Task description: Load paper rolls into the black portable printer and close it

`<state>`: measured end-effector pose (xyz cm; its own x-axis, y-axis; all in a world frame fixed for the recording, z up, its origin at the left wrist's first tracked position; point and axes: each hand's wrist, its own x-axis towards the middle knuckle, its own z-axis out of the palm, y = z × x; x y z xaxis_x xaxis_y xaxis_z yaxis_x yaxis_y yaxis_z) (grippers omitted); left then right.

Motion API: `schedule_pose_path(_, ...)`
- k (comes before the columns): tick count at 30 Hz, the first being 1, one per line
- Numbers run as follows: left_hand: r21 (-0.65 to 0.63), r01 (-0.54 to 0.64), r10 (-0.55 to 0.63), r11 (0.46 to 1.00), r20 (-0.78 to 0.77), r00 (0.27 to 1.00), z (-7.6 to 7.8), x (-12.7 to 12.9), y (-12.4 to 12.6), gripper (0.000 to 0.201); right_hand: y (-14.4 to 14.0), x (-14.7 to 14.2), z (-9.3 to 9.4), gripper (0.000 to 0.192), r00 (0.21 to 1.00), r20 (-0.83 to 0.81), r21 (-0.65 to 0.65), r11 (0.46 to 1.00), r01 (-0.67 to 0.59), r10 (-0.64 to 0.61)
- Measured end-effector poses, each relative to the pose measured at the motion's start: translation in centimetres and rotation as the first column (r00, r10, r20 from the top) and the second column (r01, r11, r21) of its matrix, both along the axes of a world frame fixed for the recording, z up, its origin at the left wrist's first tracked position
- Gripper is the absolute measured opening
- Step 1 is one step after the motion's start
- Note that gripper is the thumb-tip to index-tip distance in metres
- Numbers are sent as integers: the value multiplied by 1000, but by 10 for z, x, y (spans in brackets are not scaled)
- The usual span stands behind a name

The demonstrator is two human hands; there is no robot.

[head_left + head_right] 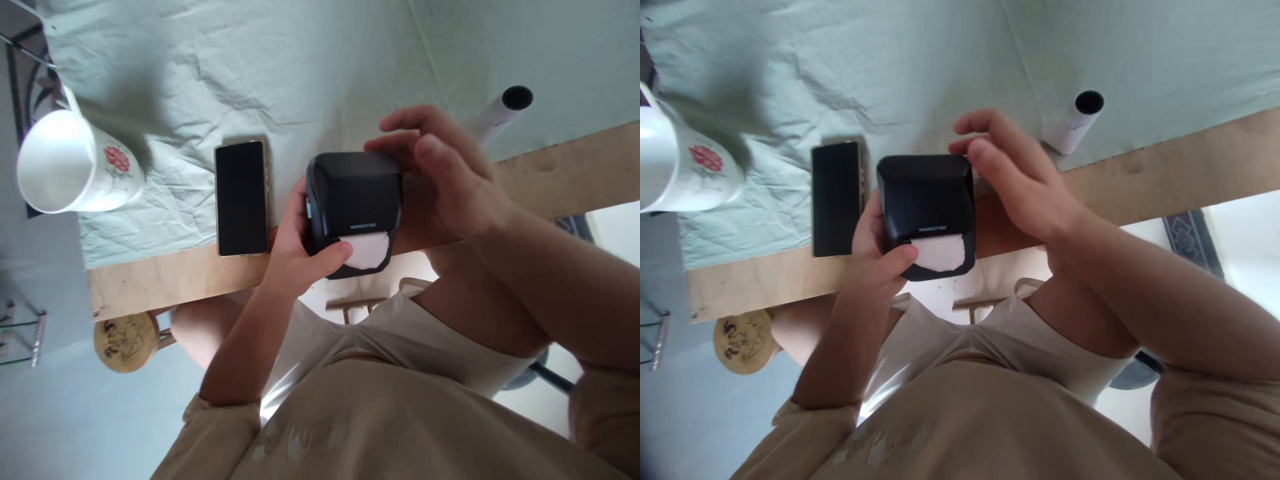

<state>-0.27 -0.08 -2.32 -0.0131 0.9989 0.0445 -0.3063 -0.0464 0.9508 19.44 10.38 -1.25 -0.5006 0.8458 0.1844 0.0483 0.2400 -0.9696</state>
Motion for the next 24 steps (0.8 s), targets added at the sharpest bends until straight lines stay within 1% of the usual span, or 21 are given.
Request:
schedule_pose_path(2,-14,-11,11,1000,-2,1000,2,2,-1,69,-10,-1,10,60,989,55,0,991,-137,137)
schedule_pose_path(3,-31,-21,21,999,-13,1000,4,3,-2,67,-14,-2,15,66,979,91,7,983,-183,182)
schedule_pose_path(4,-46,-35,34,998,-23,999,5,4,-3,65,-17,-3,19,70,969,142,47,976,-211,202)
schedule_pose_path(6,-75,-64,61,995,-36,997,7,4,-4,63,-20,-4,24,72,957,211,135,964,-231,200)
schedule_pose_path(7,-95,-71,68,993,-37,997,8,5,-5,62,-19,-5,24,71,953,232,153,961,-232,193)
schedule_pose_path(9,-139,-71,69,988,-18,997,10,4,-4,58,-17,-6,21,71,948,261,153,962,-226,181)
schedule_pose_path(11,-172,-50,55,984,23,998,12,4,-2,53,-13,-7,16,74,947,278,151,966,-211,163)
schedule_pose_path(14,-178,-40,62,983,120,991,13,7,2,42,-11,-8,12,78,944,299,192,961,-201,138)
schedule_pose_path(17,-220,-102,139,970,159,977,12,11,3,37,-12,-5,13,74,944,309,243,951,-192,112)
schedule_pose_path(20,-207,-201,226,957,107,968,11,13,3,34,-13,0,16,66,961,262,289,943,-168,91)
schedule_pose_path(22,-172,-253,270,952,83,959,11,12,2,32,-12,2,18,67,964,235,362,909,-207,126)
schedule_pose_path(24,-164,-264,282,950,91,955,11,10,3,29,-11,4,20,71,953,253,447,853,-269,168)
